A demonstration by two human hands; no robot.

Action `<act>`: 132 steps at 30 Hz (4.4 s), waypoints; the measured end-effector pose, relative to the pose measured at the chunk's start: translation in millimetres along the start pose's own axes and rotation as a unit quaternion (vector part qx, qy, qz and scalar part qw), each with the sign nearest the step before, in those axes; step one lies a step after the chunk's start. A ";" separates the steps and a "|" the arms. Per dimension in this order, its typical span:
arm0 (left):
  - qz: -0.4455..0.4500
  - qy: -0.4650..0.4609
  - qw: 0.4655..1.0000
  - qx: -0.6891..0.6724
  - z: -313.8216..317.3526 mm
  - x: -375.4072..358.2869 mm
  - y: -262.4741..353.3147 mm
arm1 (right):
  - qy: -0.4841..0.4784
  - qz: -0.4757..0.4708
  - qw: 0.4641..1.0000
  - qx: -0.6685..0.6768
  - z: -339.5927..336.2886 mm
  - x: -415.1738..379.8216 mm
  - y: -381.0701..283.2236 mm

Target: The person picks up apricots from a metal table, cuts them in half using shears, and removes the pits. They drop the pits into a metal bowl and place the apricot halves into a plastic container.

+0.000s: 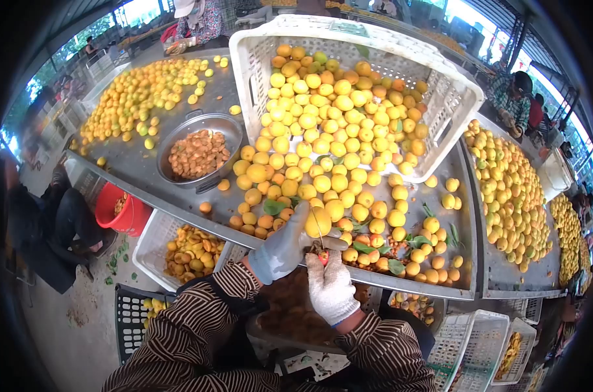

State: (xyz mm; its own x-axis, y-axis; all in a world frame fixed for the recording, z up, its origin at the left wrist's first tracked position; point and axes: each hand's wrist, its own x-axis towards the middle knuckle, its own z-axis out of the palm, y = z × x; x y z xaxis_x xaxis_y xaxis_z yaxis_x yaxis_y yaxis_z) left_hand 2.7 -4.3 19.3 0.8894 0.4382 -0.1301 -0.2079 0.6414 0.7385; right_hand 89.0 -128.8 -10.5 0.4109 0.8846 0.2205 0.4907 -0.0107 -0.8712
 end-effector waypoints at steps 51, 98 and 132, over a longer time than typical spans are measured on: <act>0.075 -0.162 0.977 -0.114 -7.6 -3.6 -9.0 | -0.013 0.284 0.733 0.618 -51.5 34.9 -32.9; -0.008 0.073 0.973 0.217 35.7 -11.5 -50.2 | 0.095 0.055 0.785 0.610 -67.6 38.6 -18.0; 0.134 -0.050 0.881 0.450 30.5 -26.6 -11.5 | 0.080 0.005 0.986 0.146 -68.0 17.3 -31.1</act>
State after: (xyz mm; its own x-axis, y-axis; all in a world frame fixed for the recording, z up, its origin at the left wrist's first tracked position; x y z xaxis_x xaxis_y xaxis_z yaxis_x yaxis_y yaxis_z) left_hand -6.2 -42.6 34.5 0.8983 0.4108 0.1557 -0.0499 -0.2567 0.9652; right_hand 133.1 -144.8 50.3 0.5418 0.8000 0.2579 0.2535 0.1370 -0.9576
